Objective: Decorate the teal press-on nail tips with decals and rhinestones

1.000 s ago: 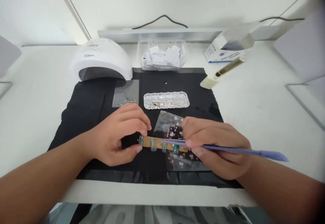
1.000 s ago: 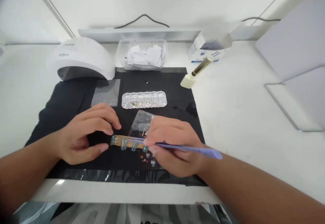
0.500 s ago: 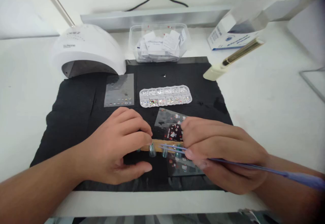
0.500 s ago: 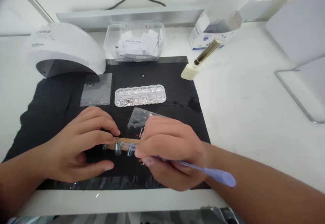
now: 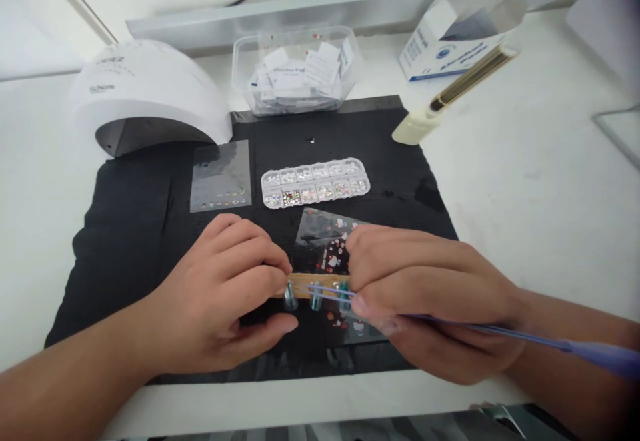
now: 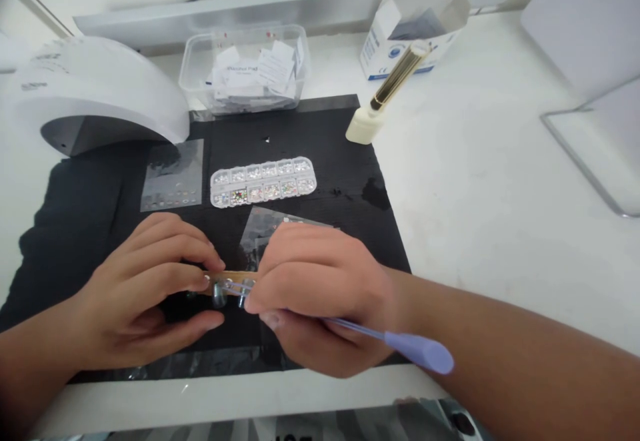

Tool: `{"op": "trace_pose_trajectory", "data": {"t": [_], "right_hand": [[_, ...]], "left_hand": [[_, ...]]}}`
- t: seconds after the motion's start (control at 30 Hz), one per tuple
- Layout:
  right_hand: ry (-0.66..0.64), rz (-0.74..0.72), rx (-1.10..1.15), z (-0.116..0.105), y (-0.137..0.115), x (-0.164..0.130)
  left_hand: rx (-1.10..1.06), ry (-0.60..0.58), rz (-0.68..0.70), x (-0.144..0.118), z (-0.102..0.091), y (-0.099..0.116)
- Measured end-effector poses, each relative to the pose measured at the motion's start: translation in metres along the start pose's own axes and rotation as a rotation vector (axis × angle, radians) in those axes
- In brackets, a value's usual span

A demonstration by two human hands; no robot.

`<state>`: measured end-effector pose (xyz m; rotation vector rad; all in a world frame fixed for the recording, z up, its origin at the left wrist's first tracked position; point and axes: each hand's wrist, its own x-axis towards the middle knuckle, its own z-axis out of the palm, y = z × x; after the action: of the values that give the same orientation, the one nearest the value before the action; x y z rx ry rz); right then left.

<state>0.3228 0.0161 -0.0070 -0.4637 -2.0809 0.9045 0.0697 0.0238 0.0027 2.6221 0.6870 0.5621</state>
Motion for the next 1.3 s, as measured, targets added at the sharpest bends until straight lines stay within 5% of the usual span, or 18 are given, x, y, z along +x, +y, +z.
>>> {"op": "trace_pose_trajectory", "data": {"t": [1.3], "right_hand": [[0.014,-0.028,-0.020,0.0026,0.0025,0.0017]], "left_hand": [[-0.040,0.024,0.018,0.0014,0.0033,-0.0030]]}}
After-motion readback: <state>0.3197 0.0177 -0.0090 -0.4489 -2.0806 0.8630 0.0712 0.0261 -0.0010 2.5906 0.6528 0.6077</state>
